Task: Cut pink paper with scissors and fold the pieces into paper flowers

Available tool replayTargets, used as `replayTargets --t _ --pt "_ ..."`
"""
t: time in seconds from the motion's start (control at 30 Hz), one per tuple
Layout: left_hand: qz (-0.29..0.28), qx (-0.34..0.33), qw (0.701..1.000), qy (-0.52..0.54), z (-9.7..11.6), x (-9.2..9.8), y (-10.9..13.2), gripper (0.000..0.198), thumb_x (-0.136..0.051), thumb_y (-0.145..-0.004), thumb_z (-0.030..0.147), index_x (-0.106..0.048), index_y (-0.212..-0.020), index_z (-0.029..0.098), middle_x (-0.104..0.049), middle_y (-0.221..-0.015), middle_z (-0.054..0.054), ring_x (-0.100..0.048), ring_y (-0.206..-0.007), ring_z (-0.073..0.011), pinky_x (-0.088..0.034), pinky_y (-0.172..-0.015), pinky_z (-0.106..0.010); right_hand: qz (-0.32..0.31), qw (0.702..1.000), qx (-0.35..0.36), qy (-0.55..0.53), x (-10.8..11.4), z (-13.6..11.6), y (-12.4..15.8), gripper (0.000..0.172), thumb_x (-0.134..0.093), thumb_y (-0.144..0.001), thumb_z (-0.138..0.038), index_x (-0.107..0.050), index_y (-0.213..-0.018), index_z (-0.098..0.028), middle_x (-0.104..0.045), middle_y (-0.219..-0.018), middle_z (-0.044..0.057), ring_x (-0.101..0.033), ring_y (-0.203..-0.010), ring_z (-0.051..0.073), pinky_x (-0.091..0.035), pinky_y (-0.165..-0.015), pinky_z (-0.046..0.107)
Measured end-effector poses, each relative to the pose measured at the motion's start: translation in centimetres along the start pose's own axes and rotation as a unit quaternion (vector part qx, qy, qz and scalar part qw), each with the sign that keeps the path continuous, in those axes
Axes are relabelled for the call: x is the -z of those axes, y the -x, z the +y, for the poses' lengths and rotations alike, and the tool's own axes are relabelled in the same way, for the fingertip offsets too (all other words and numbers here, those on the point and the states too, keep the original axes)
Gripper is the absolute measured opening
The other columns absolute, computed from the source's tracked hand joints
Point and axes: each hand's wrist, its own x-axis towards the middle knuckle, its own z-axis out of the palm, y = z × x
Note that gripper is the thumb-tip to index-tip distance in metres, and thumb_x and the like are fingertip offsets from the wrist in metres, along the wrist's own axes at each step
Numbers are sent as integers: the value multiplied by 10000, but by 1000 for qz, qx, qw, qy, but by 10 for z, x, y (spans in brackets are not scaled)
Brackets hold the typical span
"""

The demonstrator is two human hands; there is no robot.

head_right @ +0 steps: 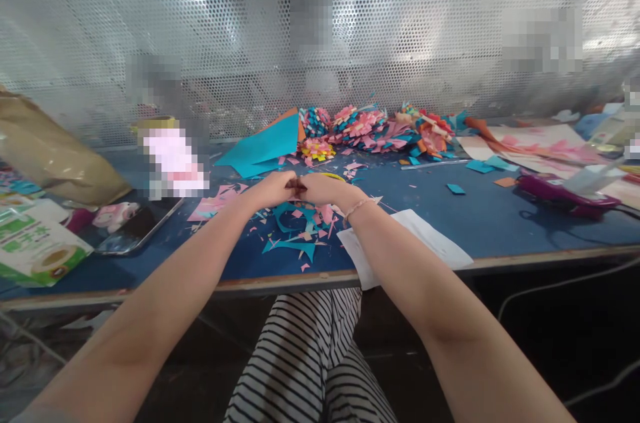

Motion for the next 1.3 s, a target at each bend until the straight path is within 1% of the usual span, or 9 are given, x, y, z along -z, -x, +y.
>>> replayTargets --t 0.17,0.33,0.47,0.67,0.8,0.93,1.1,1.2,1.3 --pt "2 3 1000 22 -1 0 -1 173 -461 -700 146 -567 -836 150 -640 -867 -80 -575 -801 -188 -405 -647 -265 -2 1000 12 19 3 -3 1 229 -463 -810 -265 -611 -927 -136 -661 -914 113 -582 -754 167 -362 -632 233" --pt "15 -3 999 29 -3 0 -2 214 -445 -689 107 -591 -839 147 -643 -851 -67 -577 -793 -171 -415 -673 -254 10 998 3 64 1 4 -3 218 -429 -813 -228 -614 -868 -126 -656 -866 116 -564 -721 170 -326 -589 238" --pt "24 4 999 33 -7 -1 -2 293 -429 -686 78 -602 -913 143 -649 -898 -76 -580 -831 -178 -430 -706 -261 27 998 -11 58 -2 9 -7 237 -427 -789 -148 -603 -947 -131 -649 -946 98 -560 -770 154 -331 -611 217" --pt "22 46 995 91 -16 -7 -8 375 -437 -636 38 -612 -946 156 -660 -856 -77 -605 -786 -195 -446 -665 -260 105 994 -27 21 0 5 -5 339 -385 -754 -53 -603 -1004 -124 -637 -1025 99 -555 -882 159 -361 -703 216" --pt "7 86 985 147 -17 -7 -9 392 -441 -614 25 -604 -946 152 -652 -741 -60 -607 -653 -180 -442 -581 -247 153 987 -41 -1 1 5 -6 282 -419 -752 -99 -621 -947 -127 -648 -950 92 -558 -826 153 -375 -689 221" --pt "28 105 975 194 -15 -5 -10 339 -437 -627 19 -598 -901 138 -636 -680 -64 -606 -610 -183 -454 -630 -280 179 982 -46 -30 0 9 -9 219 -465 -752 -151 -627 -897 -123 -649 -886 79 -559 -786 145 -387 -683 220" --pt "58 163 930 325 -18 -6 -14 56 -514 -735 208 -546 -758 170 -558 -510 -21 -590 -504 -183 -453 -558 -286 213 973 -62 -62 3 8 -7 167 -495 -747 -175 -638 -825 -136 -653 -854 76 -572 -797 156 -410 -710 243" --pt "78 227 873 425 -16 -3 -13 192 -515 -768 334 -494 -665 174 -546 -492 -20 -581 -482 -171 -454 -547 -290 240 962 -73 -106 5 5 -7 120 -531 -720 -169 -631 -778 -138 -654 -823 60 -584 -776 148 -430 -713 248" --pt "95 238 809 528 -12 2 -10 144 -577 -726 218 -488 -632 154 -575 -558 -31 -581 -517 -141 -470 -599 -291 246 954 -68 -160 5 5 -9 70 -578 -678 -163 -617 -730 -138 -653 -782 46 -596 -731 137 -451 -685 244"
